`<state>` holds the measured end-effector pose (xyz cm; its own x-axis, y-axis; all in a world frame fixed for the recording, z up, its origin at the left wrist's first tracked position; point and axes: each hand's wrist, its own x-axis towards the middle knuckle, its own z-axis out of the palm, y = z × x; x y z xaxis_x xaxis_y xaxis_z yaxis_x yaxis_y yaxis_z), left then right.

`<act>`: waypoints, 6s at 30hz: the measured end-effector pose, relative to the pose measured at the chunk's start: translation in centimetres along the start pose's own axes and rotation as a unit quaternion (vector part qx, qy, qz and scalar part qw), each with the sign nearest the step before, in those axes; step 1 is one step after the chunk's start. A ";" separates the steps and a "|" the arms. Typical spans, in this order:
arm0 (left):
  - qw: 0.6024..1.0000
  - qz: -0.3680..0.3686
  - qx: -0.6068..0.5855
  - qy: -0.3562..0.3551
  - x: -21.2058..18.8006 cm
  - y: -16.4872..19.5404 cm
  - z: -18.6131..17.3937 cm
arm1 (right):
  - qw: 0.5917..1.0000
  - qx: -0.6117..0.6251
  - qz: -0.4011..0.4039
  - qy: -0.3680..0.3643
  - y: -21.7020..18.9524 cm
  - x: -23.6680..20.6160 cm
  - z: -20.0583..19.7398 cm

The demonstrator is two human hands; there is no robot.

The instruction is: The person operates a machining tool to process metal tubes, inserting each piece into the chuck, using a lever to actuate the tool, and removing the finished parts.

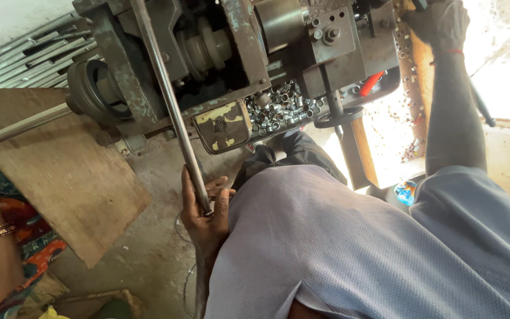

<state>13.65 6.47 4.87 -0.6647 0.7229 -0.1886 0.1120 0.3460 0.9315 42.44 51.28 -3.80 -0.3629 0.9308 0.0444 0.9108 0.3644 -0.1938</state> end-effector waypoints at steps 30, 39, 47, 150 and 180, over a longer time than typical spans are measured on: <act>0.716 0.034 -0.409 0.564 2.0 -4.7 -2.8 | 0.995 0.023 -0.088 0.047 6.9 -2.5 6.1; 0.702 0.080 -0.346 0.617 3.0 -7.7 -6.2 | 0.976 0.075 -0.146 0.145 4.3 -4.8 5.2; 0.688 0.096 -0.348 0.629 3.3 -9.6 -8.1 | 0.943 0.314 -0.064 0.089 4.3 -16.5 8.3; 0.747 0.028 -0.264 0.610 5.1 -8.4 -13.6 | 0.804 0.427 0.412 -0.045 -5.3 -24.4 12.3; 0.730 0.007 -0.273 0.626 5.6 -7.0 -12.6 | 0.811 0.418 0.408 -0.031 -1.8 -23.1 13.9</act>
<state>-0.19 0.55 1.20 -0.8592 -0.5075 -0.0640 0.0417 -0.1941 0.9801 46.46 28.69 -18.05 0.2602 0.8390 -0.4778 0.4100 -0.5441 -0.7320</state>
